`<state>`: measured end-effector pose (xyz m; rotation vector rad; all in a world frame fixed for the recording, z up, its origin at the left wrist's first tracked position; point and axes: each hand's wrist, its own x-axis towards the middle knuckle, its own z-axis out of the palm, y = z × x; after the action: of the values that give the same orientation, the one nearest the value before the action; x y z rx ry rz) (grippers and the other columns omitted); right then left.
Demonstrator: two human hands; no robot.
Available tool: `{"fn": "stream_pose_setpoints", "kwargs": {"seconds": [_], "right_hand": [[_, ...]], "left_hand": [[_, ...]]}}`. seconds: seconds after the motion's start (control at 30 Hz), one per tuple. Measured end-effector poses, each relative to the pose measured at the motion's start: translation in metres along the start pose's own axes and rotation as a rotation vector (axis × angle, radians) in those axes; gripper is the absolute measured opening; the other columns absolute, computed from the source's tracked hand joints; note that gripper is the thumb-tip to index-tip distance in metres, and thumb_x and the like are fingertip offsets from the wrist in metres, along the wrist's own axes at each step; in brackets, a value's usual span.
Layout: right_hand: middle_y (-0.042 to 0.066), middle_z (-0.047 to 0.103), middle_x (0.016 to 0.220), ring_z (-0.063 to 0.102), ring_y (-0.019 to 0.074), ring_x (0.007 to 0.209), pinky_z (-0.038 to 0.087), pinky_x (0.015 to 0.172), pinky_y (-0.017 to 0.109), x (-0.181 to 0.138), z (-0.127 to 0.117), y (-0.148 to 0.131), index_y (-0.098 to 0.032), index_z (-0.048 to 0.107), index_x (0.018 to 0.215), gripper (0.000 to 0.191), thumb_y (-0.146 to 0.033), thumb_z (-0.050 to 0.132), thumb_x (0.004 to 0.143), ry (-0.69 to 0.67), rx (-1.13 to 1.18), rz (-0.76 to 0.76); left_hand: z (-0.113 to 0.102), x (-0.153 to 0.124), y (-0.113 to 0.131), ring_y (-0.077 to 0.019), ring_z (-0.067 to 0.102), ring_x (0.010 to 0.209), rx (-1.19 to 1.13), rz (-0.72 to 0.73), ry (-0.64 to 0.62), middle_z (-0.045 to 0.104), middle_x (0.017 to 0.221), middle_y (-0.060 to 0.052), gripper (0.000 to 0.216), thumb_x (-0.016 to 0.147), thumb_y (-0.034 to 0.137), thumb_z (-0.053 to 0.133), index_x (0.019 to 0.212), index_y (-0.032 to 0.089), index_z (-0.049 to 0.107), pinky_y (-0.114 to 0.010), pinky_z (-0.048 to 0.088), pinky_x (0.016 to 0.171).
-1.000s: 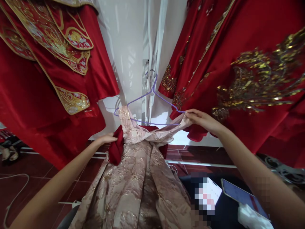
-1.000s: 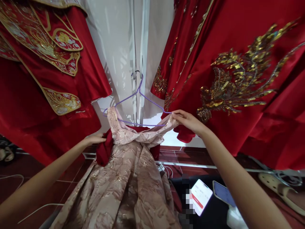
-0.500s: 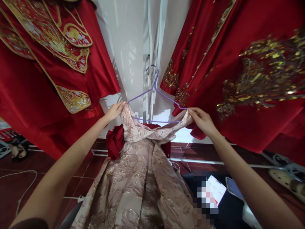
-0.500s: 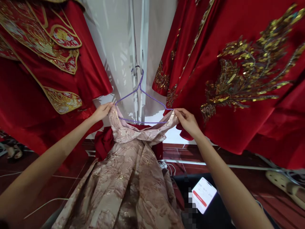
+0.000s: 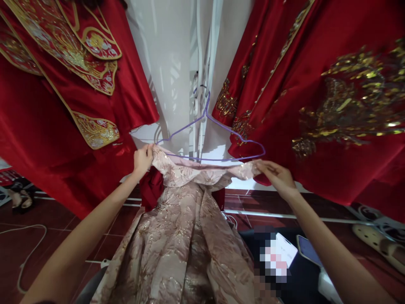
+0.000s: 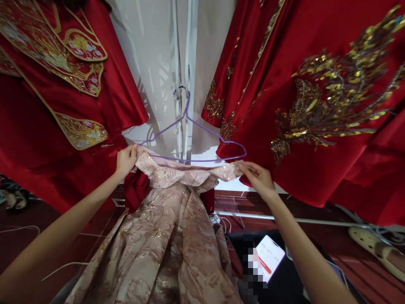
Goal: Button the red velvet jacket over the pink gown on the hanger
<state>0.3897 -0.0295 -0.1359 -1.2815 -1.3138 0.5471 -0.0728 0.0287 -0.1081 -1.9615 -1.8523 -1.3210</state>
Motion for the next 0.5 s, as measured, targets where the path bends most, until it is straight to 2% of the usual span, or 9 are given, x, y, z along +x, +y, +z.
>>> {"fn": "stream_pose_setpoints", "kwargs": {"seconds": [0.1,0.2,0.3,0.37,0.43,0.5], "right_hand": [[0.006,0.072,0.095,0.067,0.026,0.089,0.054,0.085,0.042,-0.022,-0.009,0.016,-0.022,0.069,0.093,0.037,-0.051,0.068,0.07,-0.09,-0.079,0.028],[0.005,0.071,0.097,0.066,0.0249,0.09,0.053,0.083,0.039,-0.037,-0.016,0.017,-0.023,0.068,0.095,0.036,-0.052,0.064,0.074,-0.102,-0.193,-0.049],[0.005,0.07,0.098,0.064,0.0237,0.092,0.052,0.083,0.037,-0.041,-0.011,0.003,-0.024,0.067,0.095,0.034,-0.053,0.058,0.079,-0.02,-0.261,-0.149],[0.005,0.069,0.099,0.063,0.0227,0.092,0.051,0.083,0.036,-0.038,-0.001,-0.007,-0.023,0.066,0.095,0.033,-0.052,0.055,0.081,0.038,-0.261,-0.215],[0.006,0.068,0.096,0.062,0.0216,0.089,0.051,0.081,0.036,-0.032,0.013,-0.011,-0.022,0.064,0.094,0.033,-0.051,0.053,0.083,0.104,-0.207,-0.245],[0.006,0.066,0.088,0.062,0.02,0.081,0.051,0.075,0.035,-0.026,0.026,-0.01,-0.021,0.062,0.094,0.034,-0.051,0.052,0.083,0.172,-0.124,-0.22]], "left_hand": [[0.0,-0.025,-0.005,-0.0142,0.053,0.055,0.02,0.053,-0.146,0.058,0.059,-0.003,0.036,0.093,0.036,0.036,0.075,0.017,0.06,-0.024,0.031,0.055],[-0.003,-0.04,0.011,-0.0147,0.057,0.064,0.006,0.246,-0.243,0.06,0.068,-0.003,0.034,0.094,0.035,0.034,0.081,0.017,0.06,-0.024,0.038,0.061],[-0.001,-0.035,0.051,-0.0163,0.058,0.088,-0.039,0.54,-0.25,0.062,0.09,-0.006,0.03,0.095,0.03,0.033,0.09,0.017,0.061,-0.028,0.044,0.081],[0.009,-0.026,0.085,-0.0184,0.053,0.105,-0.056,0.722,-0.228,0.06,0.109,-0.009,0.029,0.094,0.028,0.035,0.093,0.017,0.062,-0.034,0.041,0.095],[0.025,-0.019,0.116,-0.0213,0.045,0.12,-0.019,0.879,-0.232,0.051,0.13,-0.009,0.029,0.093,0.026,0.037,0.089,0.016,0.063,-0.039,0.037,0.102],[0.043,-0.018,0.138,-0.023,0.035,0.13,0.055,1.036,-0.262,0.042,0.141,-0.007,0.03,0.092,0.025,0.038,0.084,0.015,0.065,-0.043,0.03,0.109]]}}
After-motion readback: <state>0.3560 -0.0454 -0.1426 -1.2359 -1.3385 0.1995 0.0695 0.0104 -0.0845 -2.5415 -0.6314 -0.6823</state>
